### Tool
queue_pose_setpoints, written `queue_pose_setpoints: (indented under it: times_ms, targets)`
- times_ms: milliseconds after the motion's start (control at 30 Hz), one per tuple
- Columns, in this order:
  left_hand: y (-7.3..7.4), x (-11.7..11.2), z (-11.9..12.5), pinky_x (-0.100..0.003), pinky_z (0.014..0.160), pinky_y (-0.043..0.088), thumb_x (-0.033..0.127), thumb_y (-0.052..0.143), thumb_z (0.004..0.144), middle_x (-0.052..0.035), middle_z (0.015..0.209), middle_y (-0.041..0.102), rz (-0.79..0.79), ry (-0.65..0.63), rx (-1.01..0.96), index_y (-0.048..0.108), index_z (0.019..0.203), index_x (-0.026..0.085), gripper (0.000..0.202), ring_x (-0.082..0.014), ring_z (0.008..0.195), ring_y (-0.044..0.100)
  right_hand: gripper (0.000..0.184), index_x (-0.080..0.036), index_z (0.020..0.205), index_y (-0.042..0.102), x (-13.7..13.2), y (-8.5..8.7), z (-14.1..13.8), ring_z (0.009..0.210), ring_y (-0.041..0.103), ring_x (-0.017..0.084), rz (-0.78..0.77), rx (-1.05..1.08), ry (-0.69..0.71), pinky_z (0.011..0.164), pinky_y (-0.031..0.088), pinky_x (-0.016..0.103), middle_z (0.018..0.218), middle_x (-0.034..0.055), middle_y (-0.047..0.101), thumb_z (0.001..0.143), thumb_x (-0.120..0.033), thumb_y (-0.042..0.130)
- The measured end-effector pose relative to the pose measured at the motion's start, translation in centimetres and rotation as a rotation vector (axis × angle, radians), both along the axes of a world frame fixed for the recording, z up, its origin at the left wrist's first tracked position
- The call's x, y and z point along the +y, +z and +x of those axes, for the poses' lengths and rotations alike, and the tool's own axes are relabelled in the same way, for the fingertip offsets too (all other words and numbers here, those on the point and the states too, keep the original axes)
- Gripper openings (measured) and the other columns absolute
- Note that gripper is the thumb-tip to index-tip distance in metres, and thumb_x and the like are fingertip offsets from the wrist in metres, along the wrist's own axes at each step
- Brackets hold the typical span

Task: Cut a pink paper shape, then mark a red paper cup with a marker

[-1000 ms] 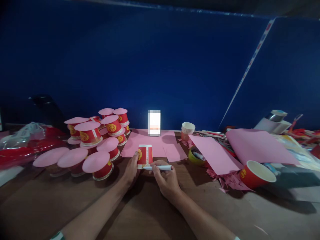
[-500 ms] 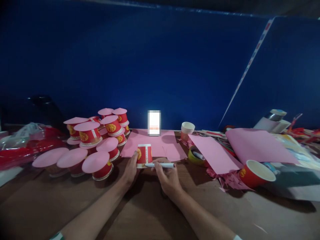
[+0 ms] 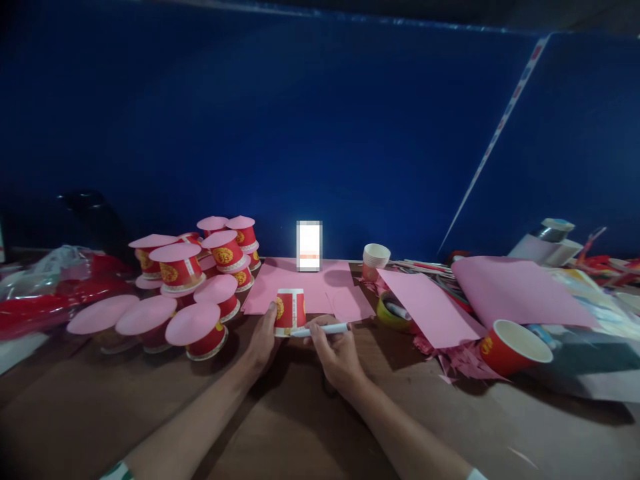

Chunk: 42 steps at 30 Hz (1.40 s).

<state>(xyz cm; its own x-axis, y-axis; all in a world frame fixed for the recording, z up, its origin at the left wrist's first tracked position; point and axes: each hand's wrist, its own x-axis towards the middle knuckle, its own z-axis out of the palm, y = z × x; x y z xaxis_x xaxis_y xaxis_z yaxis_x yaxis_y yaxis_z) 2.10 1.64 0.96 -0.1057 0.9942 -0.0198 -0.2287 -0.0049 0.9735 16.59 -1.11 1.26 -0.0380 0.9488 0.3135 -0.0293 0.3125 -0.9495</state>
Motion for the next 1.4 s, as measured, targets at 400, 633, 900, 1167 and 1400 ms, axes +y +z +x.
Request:
queue_pose_setpoints:
  times_ms: [400, 633, 900, 1167, 1400]
  targets:
    - [-0.5, 0.3, -0.1, -0.026, 0.06, 0.041, 0.057, 0.043, 0.078, -0.001, 0.064, 0.057, -0.009, -0.019, -0.026, 0.053, 0.068, 0.016, 0.043, -0.0146, 0.058, 0.049, 0.019, -0.018, 0.087, 0.061, -0.1, -0.4, 0.0, 0.059, 0.055, 0.013, 0.016, -0.04, 0.017, 0.044, 0.038, 0.019, 0.067, 0.0028, 0.06, 0.085, -0.034, 0.052]
    - [-1.0, 0.5, -0.1, -0.027, 0.063, 0.042, 0.058, 0.041, 0.078, -0.0023, 0.068, 0.06, -0.002, -0.019, -0.038, 0.055, 0.072, 0.016, 0.046, -0.0154, 0.062, 0.053, 0.023, -0.017, 0.085, 0.061, -0.1, -0.1, 0.0, 0.053, 0.053, 0.012, 0.014, -0.042, 0.01, 0.041, 0.037, 0.019, 0.062, 0.002, 0.059, 0.084, -0.038, 0.053]
    - [-0.3, -0.1, 0.0, -0.028, 0.065, 0.044, 0.059, 0.042, 0.078, -0.0039, 0.075, 0.065, 0.061, -0.001, 0.021, 0.06, 0.08, 0.016, 0.046, -0.0178, 0.067, 0.056, 0.025, -0.017, 0.08, 0.063, 0.0, 0.5, 0.0, 0.06, 0.057, 0.015, 0.068, 0.013, -0.046, 0.052, 0.046, 0.023, 0.065, 0.0034, 0.062, 0.082, -0.041, 0.055]
    - [-0.2, -0.2, 0.1, -0.029, 0.071, 0.044, 0.055, 0.047, 0.077, -0.0044, 0.08, 0.067, 0.029, 0.029, -0.025, 0.062, 0.081, 0.015, 0.043, -0.0185, 0.075, 0.057, 0.022, -0.017, 0.081, 0.06, 0.1, 0.1, 0.2, 0.052, 0.051, 0.01, 0.034, 0.038, -0.014, 0.044, 0.04, 0.019, 0.063, 0.0015, 0.058, 0.084, -0.037, 0.052]
    - [0.2, -0.4, 0.1, -0.03, 0.074, 0.045, 0.054, 0.047, 0.077, -0.0053, 0.083, 0.067, 0.014, 0.021, -0.03, 0.063, 0.087, 0.014, 0.044, -0.0195, 0.078, 0.058, 0.021, -0.017, 0.079, 0.06, 0.2, 0.1, 0.1, 0.055, 0.052, 0.011, 0.026, 0.055, 0.004, 0.047, 0.04, 0.02, 0.062, 0.0003, 0.057, 0.085, -0.036, 0.052]
